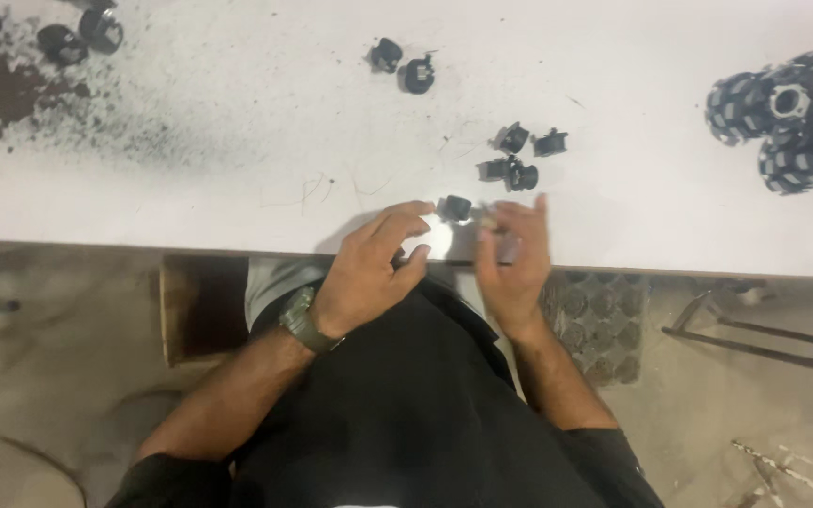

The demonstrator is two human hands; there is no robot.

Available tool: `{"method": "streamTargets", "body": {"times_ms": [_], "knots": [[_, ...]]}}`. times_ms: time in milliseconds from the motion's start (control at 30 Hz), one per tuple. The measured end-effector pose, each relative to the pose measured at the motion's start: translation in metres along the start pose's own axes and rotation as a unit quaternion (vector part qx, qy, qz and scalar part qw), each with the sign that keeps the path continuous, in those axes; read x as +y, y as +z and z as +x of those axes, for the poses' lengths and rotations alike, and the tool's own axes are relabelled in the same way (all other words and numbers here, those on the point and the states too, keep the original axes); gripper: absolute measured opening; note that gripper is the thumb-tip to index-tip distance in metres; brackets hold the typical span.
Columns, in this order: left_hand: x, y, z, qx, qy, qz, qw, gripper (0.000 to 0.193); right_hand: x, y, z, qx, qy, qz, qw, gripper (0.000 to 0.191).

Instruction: The person sits at a white workbench assembling small black sprocket-like mechanical parts. They hold a part in one hand, use a small hand tool to press or fit components together, then set the finished assembly aside and pick up the next part, repeating the cycle.

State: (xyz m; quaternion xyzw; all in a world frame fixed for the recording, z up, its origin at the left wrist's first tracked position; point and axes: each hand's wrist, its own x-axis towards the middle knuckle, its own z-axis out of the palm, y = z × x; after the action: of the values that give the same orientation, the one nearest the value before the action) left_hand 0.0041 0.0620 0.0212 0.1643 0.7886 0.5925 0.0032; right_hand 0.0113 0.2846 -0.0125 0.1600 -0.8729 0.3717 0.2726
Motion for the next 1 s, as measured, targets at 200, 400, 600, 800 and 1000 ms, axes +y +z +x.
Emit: {"method": "streamTargets", "body": {"times_ms": [200,400,600,800,1000], "knots": [[0.012,0.016,0.039,-0.034,0.12,0.209,0.97,0.055,0.049,-0.041,-0.013,0.181,0.127,0.088,0.971,0.027],[-0.001,0.108,0.131,-0.097,0.158,0.298,0.936,0.083,0.069,-0.029,-0.024,0.216,0.197,0.134,0.947,0.024],[0.004,0.158,0.215,-0.157,0.171,0.41,0.882,0.043,0.071,-0.031,-0.014,0.208,0.185,0.166,0.946,0.022],[0.004,0.118,0.23,0.037,0.285,0.368,0.884,0.064,0.079,-0.029,-0.014,0.209,0.174,0.237,0.933,0.023],[-0.02,-0.018,0.208,-0.143,0.018,0.444,0.884,0.037,0.075,-0.027,-0.021,0.186,0.185,0.182,0.948,0.019]]}}
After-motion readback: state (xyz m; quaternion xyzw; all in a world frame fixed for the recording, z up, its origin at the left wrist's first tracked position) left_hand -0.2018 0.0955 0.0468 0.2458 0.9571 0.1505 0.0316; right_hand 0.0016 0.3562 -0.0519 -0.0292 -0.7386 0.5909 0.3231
